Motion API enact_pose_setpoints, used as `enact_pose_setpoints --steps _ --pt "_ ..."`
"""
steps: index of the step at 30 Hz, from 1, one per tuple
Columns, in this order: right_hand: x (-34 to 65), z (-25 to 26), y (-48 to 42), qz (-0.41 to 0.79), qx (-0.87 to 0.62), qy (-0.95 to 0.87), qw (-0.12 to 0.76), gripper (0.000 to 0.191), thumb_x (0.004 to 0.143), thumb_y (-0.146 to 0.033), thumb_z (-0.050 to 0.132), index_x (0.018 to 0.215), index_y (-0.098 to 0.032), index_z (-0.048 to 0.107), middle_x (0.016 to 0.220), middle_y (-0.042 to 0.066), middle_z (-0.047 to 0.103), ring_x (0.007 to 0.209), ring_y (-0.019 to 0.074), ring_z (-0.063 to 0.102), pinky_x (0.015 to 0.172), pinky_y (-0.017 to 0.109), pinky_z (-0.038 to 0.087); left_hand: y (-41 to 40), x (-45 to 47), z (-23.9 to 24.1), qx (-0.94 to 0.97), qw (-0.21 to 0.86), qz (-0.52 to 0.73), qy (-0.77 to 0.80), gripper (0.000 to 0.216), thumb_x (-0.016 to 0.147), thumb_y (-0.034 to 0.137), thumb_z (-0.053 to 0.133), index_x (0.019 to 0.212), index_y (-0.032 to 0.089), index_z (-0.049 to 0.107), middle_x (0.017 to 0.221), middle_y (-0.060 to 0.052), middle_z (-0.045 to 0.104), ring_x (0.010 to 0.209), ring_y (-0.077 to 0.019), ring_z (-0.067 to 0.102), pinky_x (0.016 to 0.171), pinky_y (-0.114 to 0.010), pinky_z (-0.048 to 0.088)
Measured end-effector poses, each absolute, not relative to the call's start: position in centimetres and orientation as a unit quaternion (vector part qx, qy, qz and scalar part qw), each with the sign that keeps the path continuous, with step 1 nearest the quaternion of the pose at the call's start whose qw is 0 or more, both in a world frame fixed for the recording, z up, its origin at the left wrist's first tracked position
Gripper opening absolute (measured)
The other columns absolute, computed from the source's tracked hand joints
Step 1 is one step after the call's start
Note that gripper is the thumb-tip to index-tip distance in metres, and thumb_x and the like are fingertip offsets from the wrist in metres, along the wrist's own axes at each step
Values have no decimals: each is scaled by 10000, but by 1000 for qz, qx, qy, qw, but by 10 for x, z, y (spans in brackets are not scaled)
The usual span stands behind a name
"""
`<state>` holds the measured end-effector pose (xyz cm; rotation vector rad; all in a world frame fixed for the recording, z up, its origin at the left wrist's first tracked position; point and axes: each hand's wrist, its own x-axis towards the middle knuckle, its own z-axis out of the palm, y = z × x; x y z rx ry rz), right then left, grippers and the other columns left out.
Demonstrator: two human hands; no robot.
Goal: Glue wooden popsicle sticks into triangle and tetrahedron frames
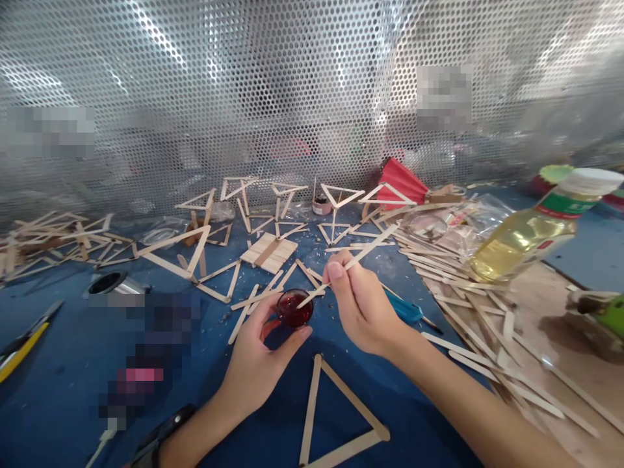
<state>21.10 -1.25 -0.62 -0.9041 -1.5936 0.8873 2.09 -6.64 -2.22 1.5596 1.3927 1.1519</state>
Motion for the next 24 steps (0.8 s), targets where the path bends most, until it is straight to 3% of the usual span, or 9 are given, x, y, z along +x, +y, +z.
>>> enact_pose_setpoints --steps 7,24 --pt "210 0 -14 330 -368 -699 516 319 1091 -442 350 901 -248 519 759 -1 486 589 138 404 557 303 307 -66 21 -25 613 363 450 538 345 857 325 763 1175 278 638 1196 -32 696 1098 -214 666 954 -339 545" --pt "211 0 -13 355 -380 -674 525 363 1061 -535 382 882 -250 518 739 3 486 550 138 369 531 308 284 -66 22 -25 607 358 454 545 381 833 322 776 1178 246 633 1200 -69 697 1096 -248 680 944 -370 568"
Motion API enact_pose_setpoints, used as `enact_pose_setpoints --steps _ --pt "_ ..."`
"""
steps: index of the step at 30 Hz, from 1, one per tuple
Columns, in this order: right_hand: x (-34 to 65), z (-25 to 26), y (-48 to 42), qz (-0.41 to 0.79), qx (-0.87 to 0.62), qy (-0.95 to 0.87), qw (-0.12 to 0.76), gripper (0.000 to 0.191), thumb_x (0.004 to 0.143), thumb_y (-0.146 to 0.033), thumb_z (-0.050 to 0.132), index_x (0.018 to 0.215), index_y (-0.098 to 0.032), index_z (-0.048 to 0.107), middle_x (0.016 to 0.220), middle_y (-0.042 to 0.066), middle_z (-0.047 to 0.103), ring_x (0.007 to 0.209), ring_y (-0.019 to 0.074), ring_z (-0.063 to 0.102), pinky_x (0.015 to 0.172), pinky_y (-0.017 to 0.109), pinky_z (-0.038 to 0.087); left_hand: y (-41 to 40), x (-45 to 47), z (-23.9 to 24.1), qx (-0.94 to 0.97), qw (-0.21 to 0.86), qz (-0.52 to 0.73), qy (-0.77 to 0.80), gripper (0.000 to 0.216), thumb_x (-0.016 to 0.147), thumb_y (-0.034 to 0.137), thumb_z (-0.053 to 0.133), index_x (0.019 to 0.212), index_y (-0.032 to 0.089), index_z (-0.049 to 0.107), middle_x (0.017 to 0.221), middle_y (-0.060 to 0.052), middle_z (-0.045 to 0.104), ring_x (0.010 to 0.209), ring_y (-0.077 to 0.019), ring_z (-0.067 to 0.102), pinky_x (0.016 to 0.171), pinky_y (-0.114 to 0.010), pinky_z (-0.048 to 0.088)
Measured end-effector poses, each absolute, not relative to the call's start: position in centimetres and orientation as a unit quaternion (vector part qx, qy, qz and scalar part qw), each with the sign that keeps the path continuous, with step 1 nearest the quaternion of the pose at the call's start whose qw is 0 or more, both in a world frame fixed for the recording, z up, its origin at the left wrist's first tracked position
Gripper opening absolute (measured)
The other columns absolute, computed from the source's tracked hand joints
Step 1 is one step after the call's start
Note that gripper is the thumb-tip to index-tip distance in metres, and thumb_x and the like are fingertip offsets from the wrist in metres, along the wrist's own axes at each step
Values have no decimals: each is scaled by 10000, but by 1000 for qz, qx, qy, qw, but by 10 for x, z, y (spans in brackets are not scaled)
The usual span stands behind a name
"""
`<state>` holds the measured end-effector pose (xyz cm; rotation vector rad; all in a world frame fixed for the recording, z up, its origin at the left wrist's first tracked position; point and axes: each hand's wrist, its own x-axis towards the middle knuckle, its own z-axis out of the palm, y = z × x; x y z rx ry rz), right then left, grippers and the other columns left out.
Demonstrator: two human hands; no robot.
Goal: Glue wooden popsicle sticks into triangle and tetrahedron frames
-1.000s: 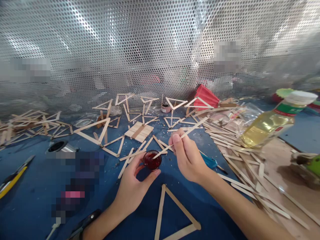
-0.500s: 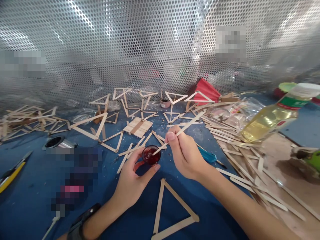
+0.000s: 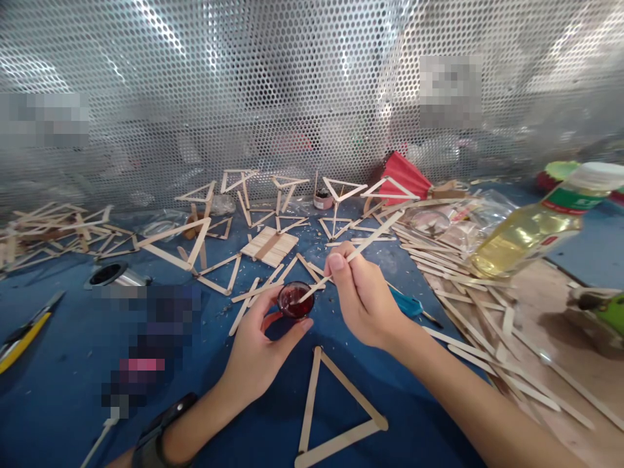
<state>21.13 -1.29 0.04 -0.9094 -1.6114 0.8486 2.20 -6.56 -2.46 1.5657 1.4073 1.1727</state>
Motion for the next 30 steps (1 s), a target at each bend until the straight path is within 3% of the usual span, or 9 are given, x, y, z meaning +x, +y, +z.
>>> enact_pose_setpoints --steps 30 --pt "212 0 -14 364 -380 -663 533 345 1069 -516 378 878 -255 498 709 -14 448 541 134 357 529 314 265 -65 22 -25 606 359 457 543 377 834 300 779 1174 247 627 1202 -63 693 1101 -236 678 953 -358 563"
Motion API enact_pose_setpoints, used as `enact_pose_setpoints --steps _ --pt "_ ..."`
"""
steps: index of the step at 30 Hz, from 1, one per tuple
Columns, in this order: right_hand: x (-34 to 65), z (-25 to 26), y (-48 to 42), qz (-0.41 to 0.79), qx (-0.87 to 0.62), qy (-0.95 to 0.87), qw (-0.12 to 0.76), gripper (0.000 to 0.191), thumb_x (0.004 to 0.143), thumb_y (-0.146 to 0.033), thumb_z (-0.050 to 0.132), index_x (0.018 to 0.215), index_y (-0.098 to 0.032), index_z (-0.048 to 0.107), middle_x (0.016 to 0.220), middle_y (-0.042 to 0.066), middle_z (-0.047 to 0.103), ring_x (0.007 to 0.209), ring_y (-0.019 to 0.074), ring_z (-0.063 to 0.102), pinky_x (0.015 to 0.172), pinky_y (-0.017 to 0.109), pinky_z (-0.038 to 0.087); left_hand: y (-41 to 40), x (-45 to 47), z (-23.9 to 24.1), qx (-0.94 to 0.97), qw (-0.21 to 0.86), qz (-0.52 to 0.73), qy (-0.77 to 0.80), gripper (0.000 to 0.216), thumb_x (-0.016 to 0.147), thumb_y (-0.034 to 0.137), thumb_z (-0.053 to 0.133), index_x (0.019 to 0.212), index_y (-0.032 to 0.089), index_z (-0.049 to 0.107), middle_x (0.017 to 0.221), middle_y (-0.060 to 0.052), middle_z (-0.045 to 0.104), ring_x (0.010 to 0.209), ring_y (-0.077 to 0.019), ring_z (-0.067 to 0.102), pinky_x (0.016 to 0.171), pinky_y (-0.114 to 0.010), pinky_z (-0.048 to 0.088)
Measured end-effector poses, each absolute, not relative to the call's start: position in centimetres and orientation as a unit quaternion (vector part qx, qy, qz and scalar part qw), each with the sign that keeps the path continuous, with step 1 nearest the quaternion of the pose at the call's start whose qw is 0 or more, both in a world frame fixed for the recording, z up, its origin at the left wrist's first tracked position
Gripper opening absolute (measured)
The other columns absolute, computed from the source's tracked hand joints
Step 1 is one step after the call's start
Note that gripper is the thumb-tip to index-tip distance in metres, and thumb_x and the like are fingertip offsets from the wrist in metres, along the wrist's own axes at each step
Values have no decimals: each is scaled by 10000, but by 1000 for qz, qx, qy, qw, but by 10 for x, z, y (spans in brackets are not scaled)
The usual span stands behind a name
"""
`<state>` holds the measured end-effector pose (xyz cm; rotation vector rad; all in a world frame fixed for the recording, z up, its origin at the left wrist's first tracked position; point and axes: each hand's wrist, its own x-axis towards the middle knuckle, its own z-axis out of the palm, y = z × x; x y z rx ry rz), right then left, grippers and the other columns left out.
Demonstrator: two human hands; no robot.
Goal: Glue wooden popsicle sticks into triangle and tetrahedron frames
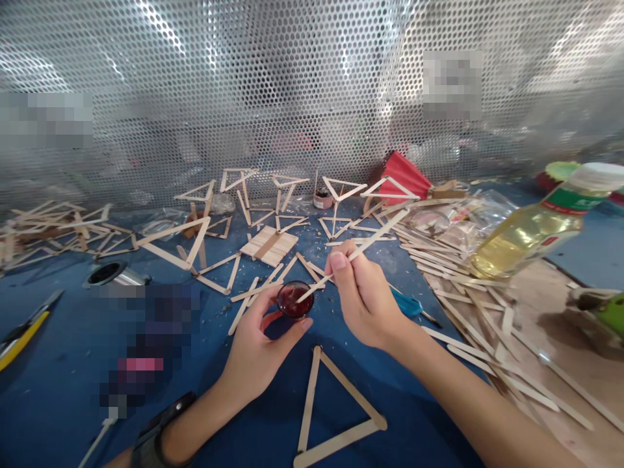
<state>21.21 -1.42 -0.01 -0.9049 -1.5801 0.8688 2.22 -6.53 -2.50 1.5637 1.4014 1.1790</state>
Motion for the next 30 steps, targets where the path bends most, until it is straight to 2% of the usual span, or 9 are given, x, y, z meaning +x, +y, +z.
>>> enact_pose_setpoints --steps 15,20,26,30 --pt "214 -3 -11 340 -362 -673 548 324 1087 -469 363 897 -238 488 688 -26 423 542 124 360 501 293 274 -65 22 -26 613 358 454 539 369 841 295 776 1175 237 628 1195 -60 692 1084 -228 681 941 -355 570" --pt "213 -3 -11 326 -360 -666 567 312 1090 -454 358 893 -240 471 717 -10 443 592 140 411 502 291 296 -65 21 -27 613 358 454 538 373 847 299 770 1185 242 624 1194 -63 693 1085 -230 683 946 -358 570" --pt "214 -5 -11 335 -369 -680 537 316 1088 -457 360 893 -242 487 699 -20 439 554 128 391 499 283 317 -64 21 -28 608 360 457 540 386 839 302 780 1188 250 622 1188 -47 688 1073 -216 678 943 -351 570" --pt "212 -7 -11 343 -359 -656 568 324 1081 -465 375 885 -242 504 672 -18 437 537 132 390 466 273 327 -64 20 -30 596 380 461 536 394 854 299 763 1216 254 615 1199 -50 685 1084 -215 676 970 -367 568"
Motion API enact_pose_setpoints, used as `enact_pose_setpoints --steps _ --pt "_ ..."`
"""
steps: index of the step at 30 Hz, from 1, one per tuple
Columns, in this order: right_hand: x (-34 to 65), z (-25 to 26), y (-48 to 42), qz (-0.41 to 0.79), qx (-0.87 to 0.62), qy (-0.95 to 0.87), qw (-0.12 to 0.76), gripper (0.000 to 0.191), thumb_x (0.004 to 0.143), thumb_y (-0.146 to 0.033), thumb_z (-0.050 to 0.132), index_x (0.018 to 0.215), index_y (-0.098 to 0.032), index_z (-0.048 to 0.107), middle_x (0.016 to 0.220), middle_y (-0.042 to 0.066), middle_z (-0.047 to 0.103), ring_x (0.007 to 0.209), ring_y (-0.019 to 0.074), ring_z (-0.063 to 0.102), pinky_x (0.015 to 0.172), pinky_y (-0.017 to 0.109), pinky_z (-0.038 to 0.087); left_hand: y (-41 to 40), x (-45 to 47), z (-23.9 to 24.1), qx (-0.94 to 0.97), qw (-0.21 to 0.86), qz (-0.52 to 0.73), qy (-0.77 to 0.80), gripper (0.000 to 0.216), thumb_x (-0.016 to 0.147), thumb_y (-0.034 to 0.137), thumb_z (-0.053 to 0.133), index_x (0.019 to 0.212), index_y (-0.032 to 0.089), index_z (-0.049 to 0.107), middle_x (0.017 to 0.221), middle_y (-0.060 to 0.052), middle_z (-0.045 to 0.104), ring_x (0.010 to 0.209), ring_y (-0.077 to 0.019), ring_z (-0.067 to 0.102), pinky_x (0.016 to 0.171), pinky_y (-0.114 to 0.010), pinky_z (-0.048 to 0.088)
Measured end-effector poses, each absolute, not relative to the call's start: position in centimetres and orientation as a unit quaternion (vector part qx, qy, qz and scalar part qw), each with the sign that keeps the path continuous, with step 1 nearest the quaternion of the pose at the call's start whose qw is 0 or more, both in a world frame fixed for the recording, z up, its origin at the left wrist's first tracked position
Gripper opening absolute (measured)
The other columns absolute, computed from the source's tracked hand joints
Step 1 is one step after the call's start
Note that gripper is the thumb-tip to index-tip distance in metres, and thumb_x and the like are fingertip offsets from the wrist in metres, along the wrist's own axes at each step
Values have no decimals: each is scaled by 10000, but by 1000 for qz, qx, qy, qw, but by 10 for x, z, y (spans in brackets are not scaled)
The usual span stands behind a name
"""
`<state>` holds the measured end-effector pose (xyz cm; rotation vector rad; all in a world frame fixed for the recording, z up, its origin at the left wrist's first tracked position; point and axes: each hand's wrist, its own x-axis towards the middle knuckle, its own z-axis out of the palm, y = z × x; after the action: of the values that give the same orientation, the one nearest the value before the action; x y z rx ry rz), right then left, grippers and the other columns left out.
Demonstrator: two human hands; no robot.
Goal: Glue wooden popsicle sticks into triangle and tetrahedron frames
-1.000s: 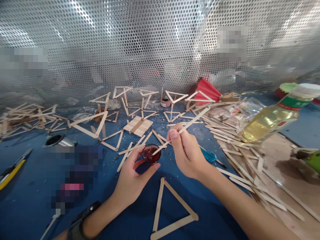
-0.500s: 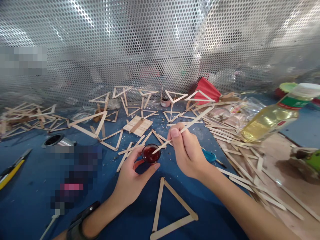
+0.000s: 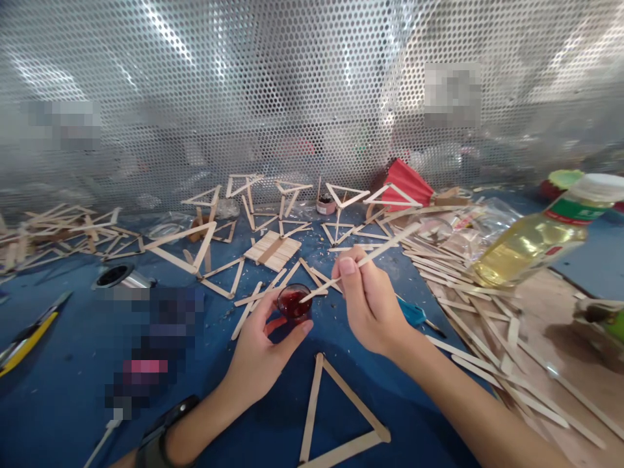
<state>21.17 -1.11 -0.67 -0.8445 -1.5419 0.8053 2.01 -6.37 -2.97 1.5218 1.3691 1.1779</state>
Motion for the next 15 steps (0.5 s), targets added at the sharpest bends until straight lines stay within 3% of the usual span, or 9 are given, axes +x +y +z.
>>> enact_pose_setpoints --steps 4,8,15 --pt "206 -7 -11 358 -356 -596 625 293 1065 -462 415 913 -250 549 701 14 498 533 151 456 402 269 350 -63 19 -31 587 383 467 539 367 853 288 754 1191 243 618 1201 -66 682 1113 -226 664 959 -371 574" --pt "203 -14 -7 328 -375 -572 652 300 1047 -480 446 1048 -245 631 899 70 630 594 158 550 394 270 422 -55 16 -32 587 363 474 547 387 845 271 759 1203 233 619 1236 -86 675 1151 -240 647 977 -381 559" --pt "199 -37 4 245 -445 -688 519 381 1025 -501 464 1177 -235 691 901 75 681 586 162 599 509 289 497 -40 10 -35 631 328 476 517 393 816 244 793 1176 231 634 1188 -77 714 1086 -252 677 991 -389 525"
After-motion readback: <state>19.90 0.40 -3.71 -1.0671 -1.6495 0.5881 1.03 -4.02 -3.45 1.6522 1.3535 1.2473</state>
